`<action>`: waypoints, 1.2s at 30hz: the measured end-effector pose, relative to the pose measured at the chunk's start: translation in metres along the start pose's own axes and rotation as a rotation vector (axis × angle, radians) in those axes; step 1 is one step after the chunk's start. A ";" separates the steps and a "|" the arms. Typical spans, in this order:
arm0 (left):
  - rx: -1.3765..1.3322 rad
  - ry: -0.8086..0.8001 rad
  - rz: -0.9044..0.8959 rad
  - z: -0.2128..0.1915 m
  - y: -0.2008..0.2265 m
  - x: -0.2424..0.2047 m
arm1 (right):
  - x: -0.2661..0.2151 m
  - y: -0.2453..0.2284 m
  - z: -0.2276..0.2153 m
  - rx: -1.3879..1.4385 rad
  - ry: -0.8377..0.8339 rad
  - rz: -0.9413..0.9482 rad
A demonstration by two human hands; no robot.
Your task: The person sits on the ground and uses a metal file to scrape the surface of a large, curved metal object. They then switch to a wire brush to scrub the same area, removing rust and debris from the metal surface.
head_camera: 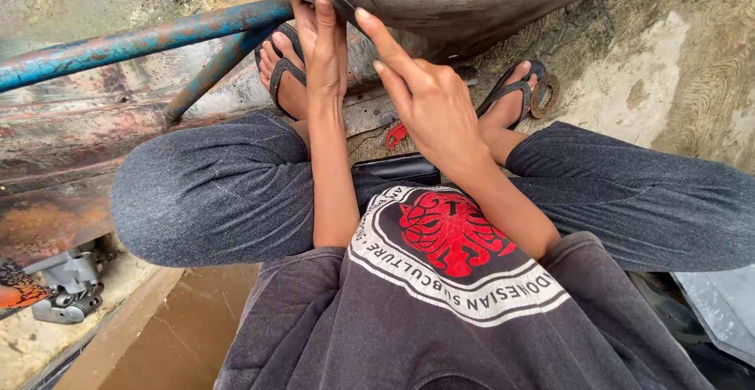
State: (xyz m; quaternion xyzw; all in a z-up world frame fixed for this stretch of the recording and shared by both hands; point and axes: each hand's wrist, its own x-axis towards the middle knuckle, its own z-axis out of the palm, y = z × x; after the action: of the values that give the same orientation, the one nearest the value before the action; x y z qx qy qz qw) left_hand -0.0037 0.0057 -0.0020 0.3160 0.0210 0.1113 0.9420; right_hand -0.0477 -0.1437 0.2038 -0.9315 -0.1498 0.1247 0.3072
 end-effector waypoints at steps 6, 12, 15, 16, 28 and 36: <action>0.039 0.028 0.028 -0.015 -0.012 0.000 | -0.010 -0.004 0.007 0.008 0.041 -0.042; 0.231 0.015 0.036 0.000 -0.008 -0.003 | -0.025 0.009 -0.003 -0.005 0.044 0.032; 0.223 0.035 0.029 -0.003 -0.009 -0.003 | -0.021 0.011 -0.001 0.030 0.029 0.021; 0.225 0.040 0.033 -0.003 -0.007 -0.004 | -0.019 0.009 0.001 0.031 0.024 0.016; -0.015 0.040 0.024 -0.008 -0.013 -0.002 | -0.010 -0.006 0.013 0.044 0.067 0.008; 0.179 0.112 -0.016 -0.010 -0.010 -0.002 | -0.013 -0.001 -0.006 0.141 0.036 -0.042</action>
State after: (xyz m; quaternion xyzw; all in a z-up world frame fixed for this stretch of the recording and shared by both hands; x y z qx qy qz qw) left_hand -0.0048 0.0029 -0.0162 0.3918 0.0857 0.1191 0.9083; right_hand -0.0574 -0.1509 0.2110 -0.9063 -0.1546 0.1118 0.3771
